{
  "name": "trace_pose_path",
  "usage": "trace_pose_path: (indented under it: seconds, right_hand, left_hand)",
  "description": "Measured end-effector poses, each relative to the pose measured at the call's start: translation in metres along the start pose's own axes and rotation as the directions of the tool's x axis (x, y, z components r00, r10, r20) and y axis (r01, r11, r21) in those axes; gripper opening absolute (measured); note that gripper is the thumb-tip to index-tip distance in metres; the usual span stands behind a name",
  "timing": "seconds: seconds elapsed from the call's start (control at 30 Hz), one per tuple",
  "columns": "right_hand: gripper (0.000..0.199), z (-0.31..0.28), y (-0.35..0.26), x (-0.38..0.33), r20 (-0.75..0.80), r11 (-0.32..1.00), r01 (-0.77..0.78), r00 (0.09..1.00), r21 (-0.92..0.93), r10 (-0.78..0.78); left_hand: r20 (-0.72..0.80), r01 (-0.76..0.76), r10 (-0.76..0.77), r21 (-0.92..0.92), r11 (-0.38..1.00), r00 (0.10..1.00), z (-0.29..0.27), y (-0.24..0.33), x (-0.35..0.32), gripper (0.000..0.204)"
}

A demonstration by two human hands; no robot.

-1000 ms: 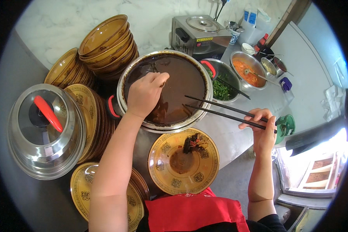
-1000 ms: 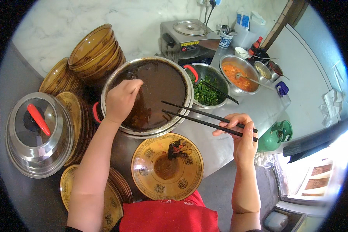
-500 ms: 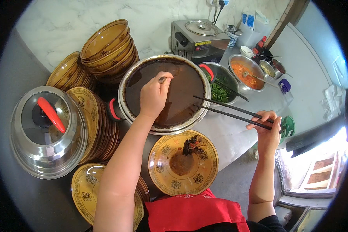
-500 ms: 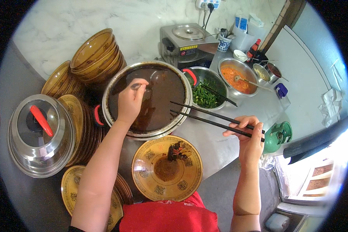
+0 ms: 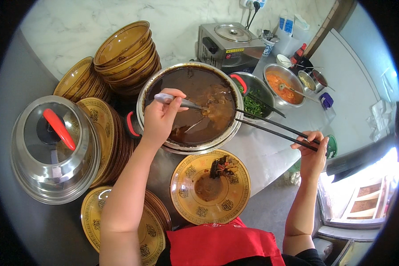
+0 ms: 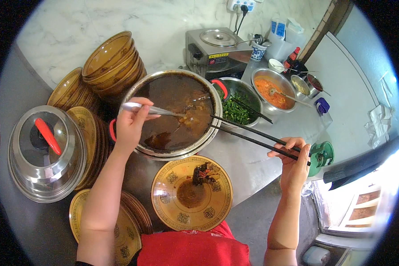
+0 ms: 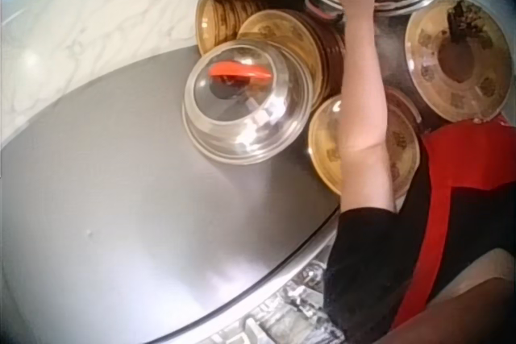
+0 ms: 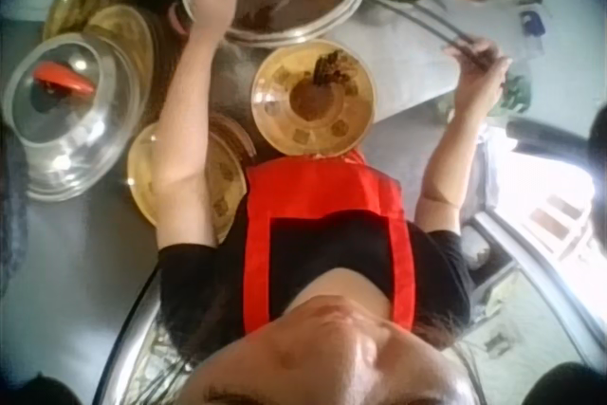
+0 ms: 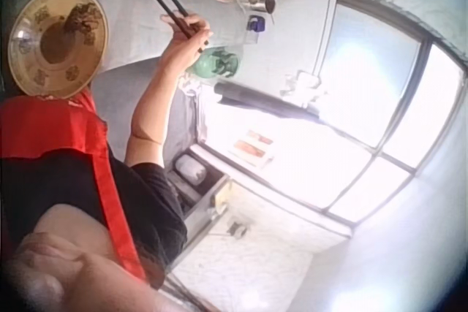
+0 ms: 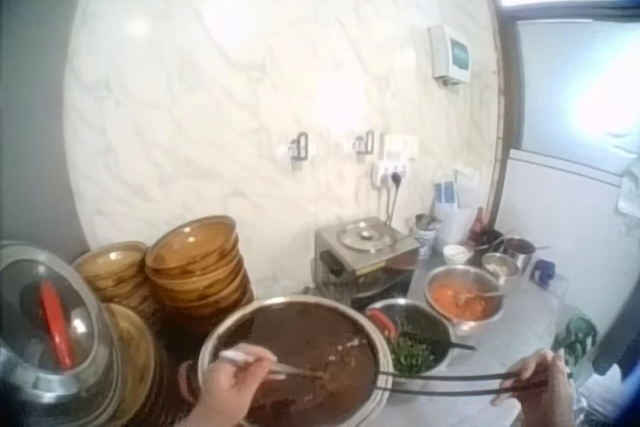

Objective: The person uses a ladle and chopsticks to scoop meat and broth from a large pot and place it into a bowl. The person repeatedly transfers portions of meat and liquid into the bowl throughout the clip.

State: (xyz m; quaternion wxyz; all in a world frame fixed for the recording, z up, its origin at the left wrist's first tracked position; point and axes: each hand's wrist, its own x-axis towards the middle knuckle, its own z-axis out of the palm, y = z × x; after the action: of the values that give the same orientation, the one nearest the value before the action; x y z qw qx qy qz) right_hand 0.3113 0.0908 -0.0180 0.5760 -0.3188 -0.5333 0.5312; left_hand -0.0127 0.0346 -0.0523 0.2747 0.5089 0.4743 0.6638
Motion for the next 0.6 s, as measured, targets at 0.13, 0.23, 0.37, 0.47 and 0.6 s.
trace_pose_path:
  seconds: [0.13, 0.23, 0.37, 0.47, 0.6]
  right_hand:
    - [0.043, -0.001, 0.002, 0.000, 0.014, 1.000, -0.008, 1.000, -0.002, 0.008]
    - [0.043, 0.000, 0.003, 0.000, 0.066, 1.000, -0.018, 0.998, -0.002, 0.018]
    - [0.045, 0.001, 0.004, 0.000, 0.136, 0.999, -0.035, 0.990, 0.000, 0.035]
    - [0.046, 0.005, 0.006, 0.000, 0.121, 0.999, -0.040, 0.992, 0.004, 0.039]
    - [0.047, 0.011, 0.005, 0.000, 0.152, 0.998, -0.062, 0.987, 0.005, 0.061]
  left_hand:
    - [-0.003, 0.026, -0.027, -0.037, 0.999, 1.000, -0.006, 0.015, -0.002, 0.015]
    - [-0.015, 0.016, -0.016, -0.042, 0.999, 1.000, -0.010, 0.021, -0.004, 0.014]
    - [0.002, 0.008, -0.008, -0.010, 1.000, 1.000, -0.017, 0.032, -0.007, 0.014]
    - [0.003, 0.011, -0.010, -0.022, 1.000, 1.000, -0.019, 0.039, -0.008, 0.014]
    - [-0.012, 0.017, -0.017, -0.009, 1.000, 1.000, -0.024, 0.046, -0.009, 0.014]
